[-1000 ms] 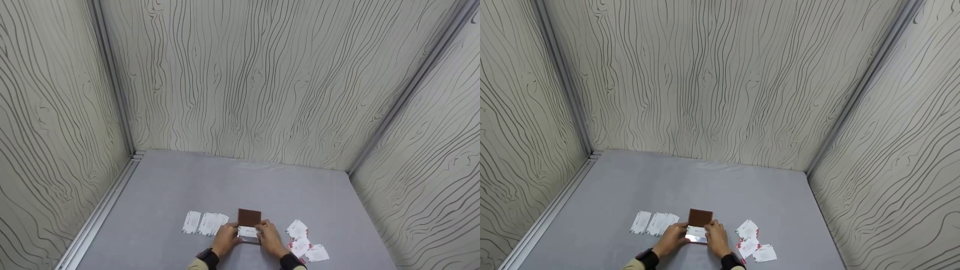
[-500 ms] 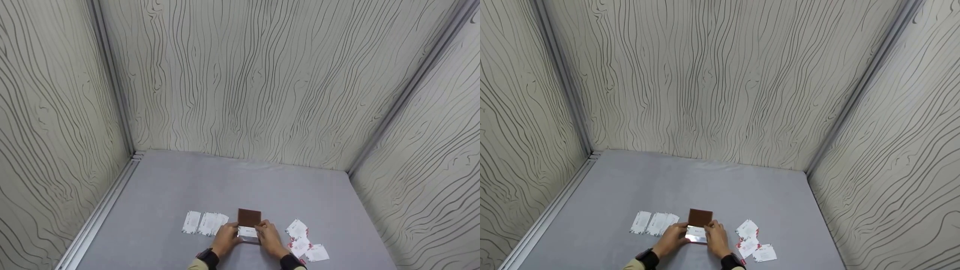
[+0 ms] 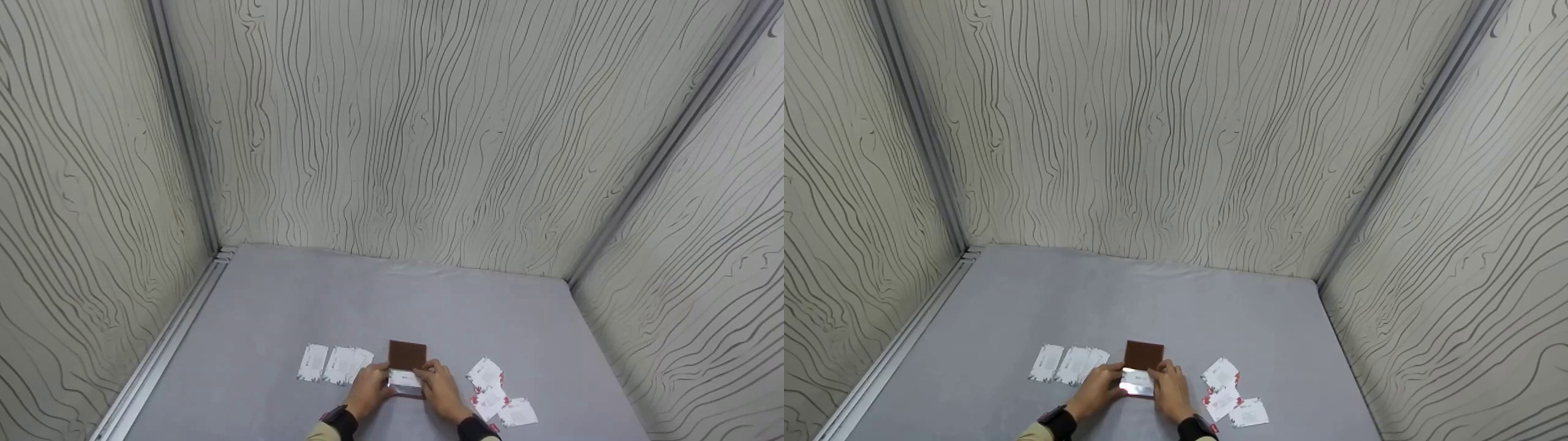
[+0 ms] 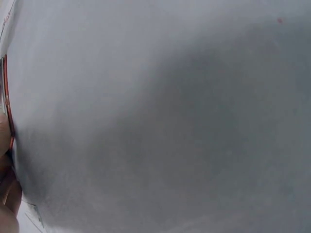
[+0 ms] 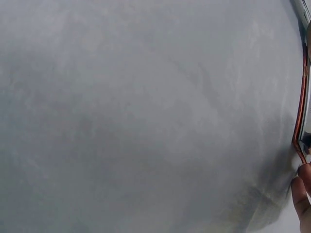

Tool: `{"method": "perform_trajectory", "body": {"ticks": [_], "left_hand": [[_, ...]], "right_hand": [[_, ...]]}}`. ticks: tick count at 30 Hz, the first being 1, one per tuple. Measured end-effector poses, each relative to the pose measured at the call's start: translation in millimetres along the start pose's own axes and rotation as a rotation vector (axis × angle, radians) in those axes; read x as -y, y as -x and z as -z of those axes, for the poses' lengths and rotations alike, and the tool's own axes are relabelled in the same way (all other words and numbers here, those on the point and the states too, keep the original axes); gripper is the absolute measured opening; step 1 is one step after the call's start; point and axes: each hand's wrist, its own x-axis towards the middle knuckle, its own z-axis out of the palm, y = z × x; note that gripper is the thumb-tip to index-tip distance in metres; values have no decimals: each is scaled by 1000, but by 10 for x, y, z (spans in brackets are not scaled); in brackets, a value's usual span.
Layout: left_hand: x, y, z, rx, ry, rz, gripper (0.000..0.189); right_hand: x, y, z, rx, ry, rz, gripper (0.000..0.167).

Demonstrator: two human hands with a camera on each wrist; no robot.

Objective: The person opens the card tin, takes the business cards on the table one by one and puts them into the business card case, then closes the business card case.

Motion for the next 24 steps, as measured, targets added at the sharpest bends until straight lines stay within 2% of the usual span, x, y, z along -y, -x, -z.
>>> {"method": "perform_trajectory", "body": {"ticks": [9, 16, 19, 24], "left_hand": [[-10, -6, -3, -2, 17, 10, 31], [-22, -9, 12, 23, 34, 38, 32], [-36, -8, 29, 32, 42, 52, 33], [-38, -14, 29, 27, 27, 44, 32]], "right_hand": [[5, -7, 54, 71, -10, -15, 30], [9, 8, 128, 154, -56, -48, 29], [16, 19, 178, 153, -83, -50, 27], [2, 56, 260, 108, -75, -23, 21]]}}
